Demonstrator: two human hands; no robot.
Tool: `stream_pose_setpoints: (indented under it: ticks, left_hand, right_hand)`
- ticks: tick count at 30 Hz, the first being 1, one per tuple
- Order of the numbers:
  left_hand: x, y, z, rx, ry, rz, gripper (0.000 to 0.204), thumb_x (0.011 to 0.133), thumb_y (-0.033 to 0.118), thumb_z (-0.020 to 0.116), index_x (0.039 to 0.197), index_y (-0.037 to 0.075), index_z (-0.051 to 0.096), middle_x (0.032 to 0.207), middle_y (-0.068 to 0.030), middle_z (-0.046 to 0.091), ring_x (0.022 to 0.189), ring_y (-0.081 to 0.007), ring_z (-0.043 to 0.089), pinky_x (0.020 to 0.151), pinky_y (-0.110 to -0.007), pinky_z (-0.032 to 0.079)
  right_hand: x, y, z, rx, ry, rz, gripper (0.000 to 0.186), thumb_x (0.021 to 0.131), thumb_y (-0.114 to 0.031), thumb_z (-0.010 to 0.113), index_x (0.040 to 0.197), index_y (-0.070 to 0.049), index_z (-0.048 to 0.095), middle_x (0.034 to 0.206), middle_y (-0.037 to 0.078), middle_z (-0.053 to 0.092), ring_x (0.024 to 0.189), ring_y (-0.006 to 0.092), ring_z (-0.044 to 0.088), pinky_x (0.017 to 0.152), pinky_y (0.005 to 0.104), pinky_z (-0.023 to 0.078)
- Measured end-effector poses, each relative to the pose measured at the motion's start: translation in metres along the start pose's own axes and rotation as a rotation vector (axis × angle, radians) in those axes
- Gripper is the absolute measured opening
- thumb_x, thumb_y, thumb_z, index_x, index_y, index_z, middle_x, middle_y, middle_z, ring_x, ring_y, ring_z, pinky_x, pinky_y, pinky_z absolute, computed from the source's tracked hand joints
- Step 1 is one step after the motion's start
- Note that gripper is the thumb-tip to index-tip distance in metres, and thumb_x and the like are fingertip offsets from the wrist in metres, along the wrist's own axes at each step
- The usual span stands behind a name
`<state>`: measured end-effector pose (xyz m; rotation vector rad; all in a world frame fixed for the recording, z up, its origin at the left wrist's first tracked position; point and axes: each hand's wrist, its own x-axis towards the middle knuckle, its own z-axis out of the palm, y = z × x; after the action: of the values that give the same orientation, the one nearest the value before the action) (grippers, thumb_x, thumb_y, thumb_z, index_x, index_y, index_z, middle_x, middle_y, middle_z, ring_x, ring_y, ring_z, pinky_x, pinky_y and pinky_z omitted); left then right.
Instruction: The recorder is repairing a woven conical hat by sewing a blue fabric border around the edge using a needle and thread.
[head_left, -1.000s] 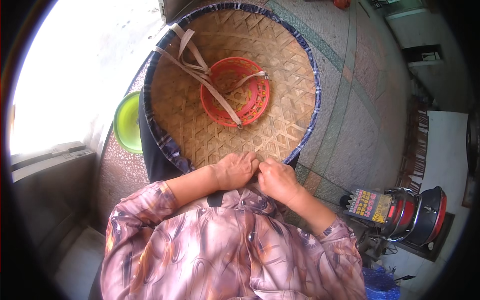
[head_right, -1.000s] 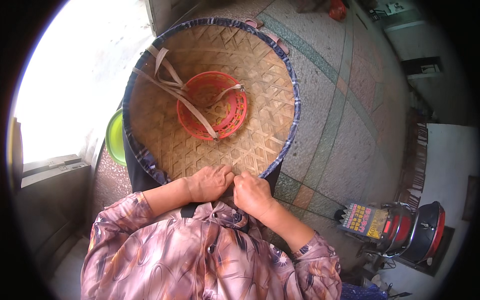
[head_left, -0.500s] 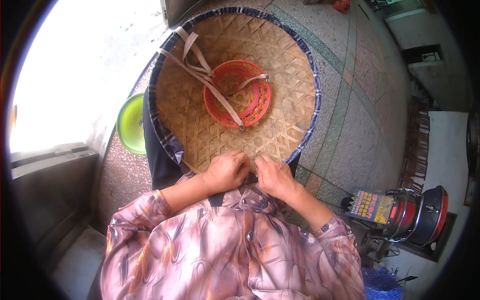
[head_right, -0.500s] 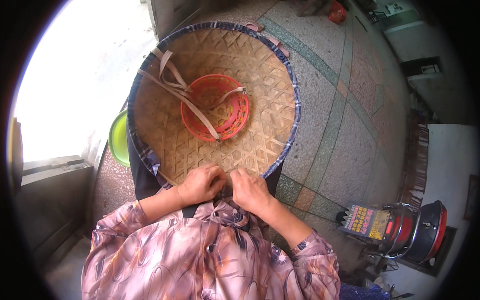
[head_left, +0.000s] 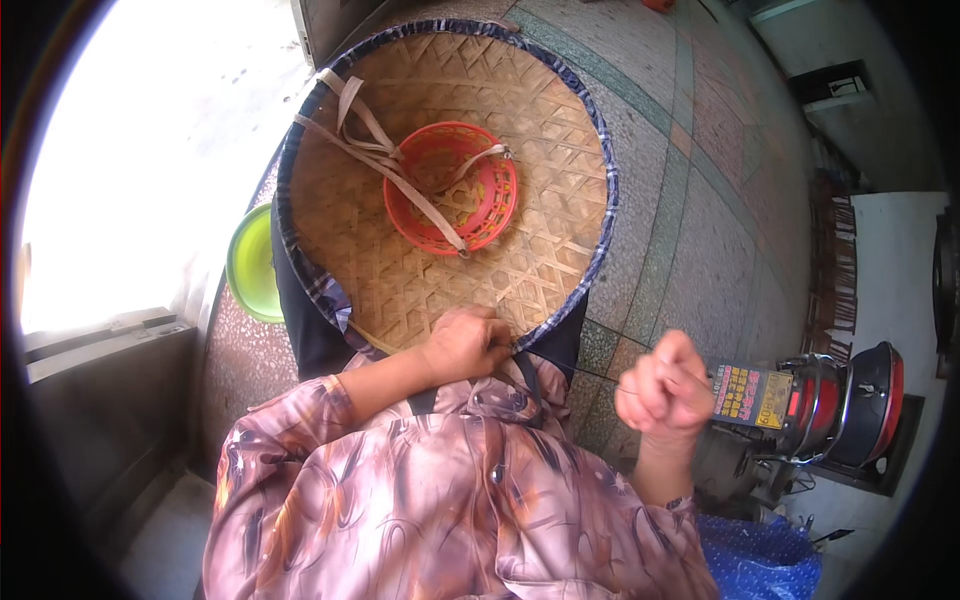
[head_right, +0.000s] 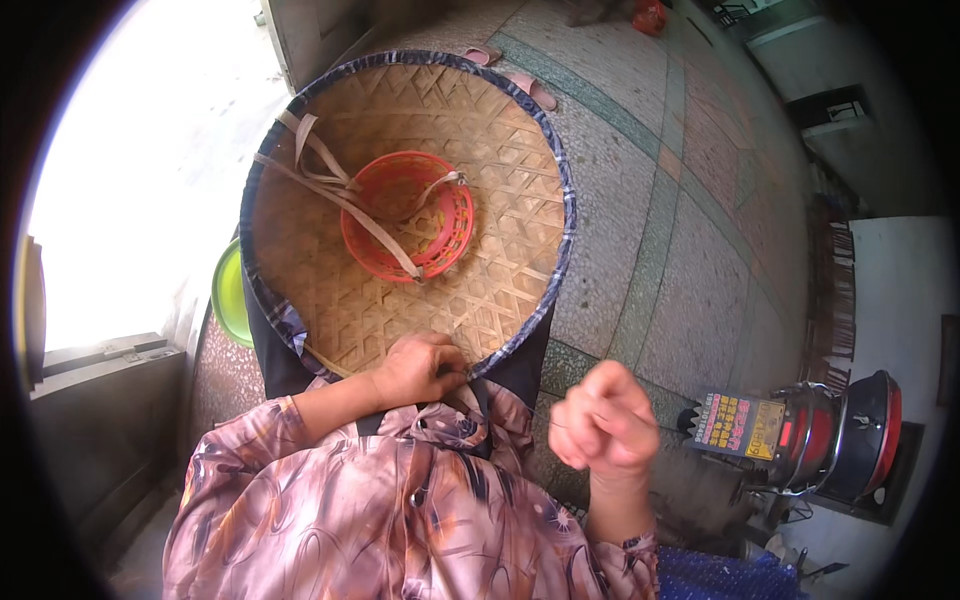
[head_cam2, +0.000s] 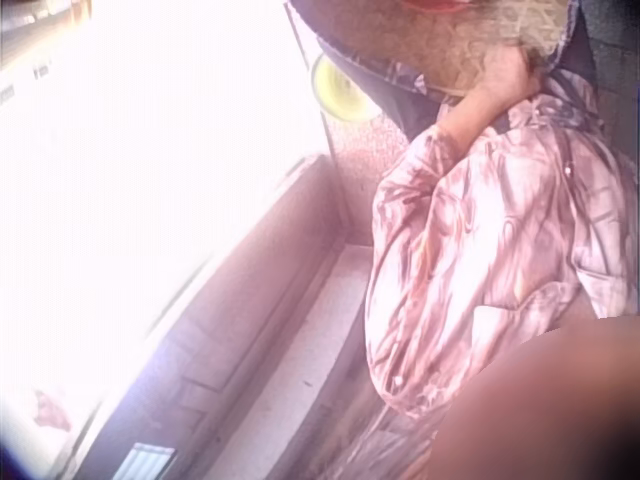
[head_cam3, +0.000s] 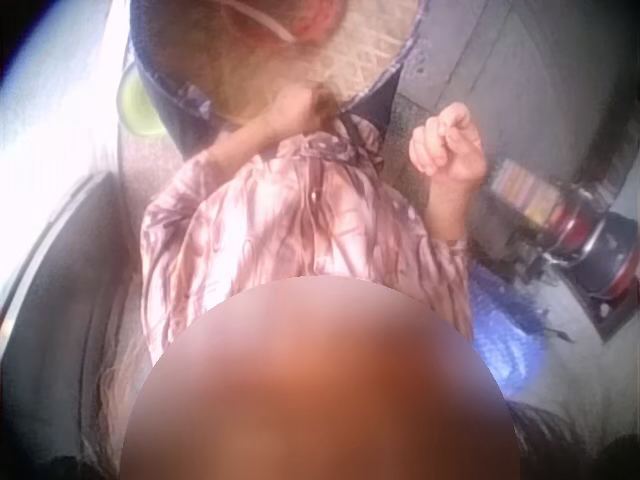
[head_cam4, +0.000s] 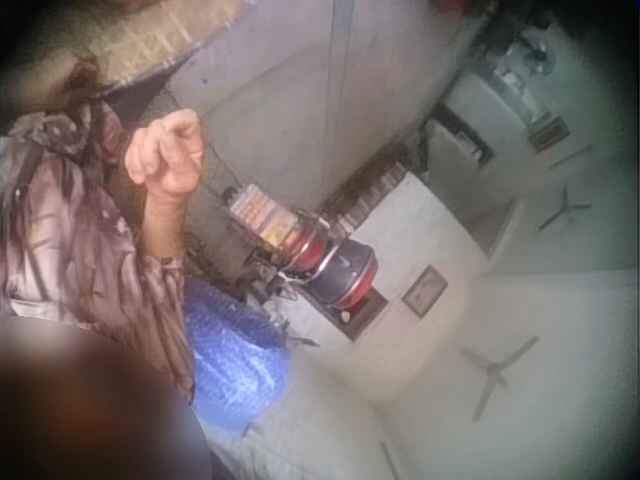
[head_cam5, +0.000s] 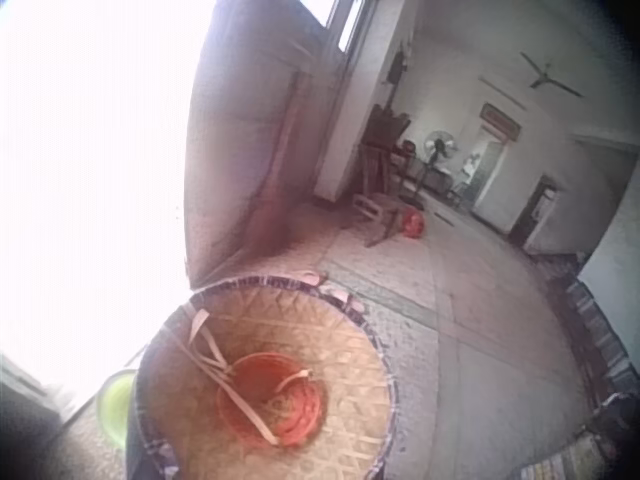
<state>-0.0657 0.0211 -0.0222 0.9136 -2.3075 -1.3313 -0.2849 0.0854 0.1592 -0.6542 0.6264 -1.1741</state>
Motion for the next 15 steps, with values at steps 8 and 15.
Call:
stream_pose_setpoints:
  ticks: [8,15]
  left_hand:
    - [0.004,0.0,0.001,-0.024,0.008,0.007,0.014,0.078,0.023,0.071,0.085,0.011,0.07,0.087,-0.0099,0.064,0.091,-0.0299,0.062,0.08,-0.041,0.049]
    - [0.004,-0.002,0.002,-0.002,0.006,0.014,0.014,0.078,0.022,0.071,0.085,0.011,0.07,0.087,-0.0101,0.065,0.09,-0.0302,0.062,0.08,-0.041,0.049]
  right_hand:
    - [-0.07,-0.08,0.037,0.078,0.016,-0.619,0.01,0.094,-0.005,0.046,0.088,-0.005,0.038,0.055,0.005,0.044,0.036,0.0122,0.04,0.036,0.0269,0.035]
    - [-0.146,-0.169,0.044,0.126,0.05,-1.073,0.016,0.095,-0.005,0.034,0.081,-0.005,0.04,0.054,0.003,0.035,0.037,0.011,0.035,0.048,0.0269,0.048]
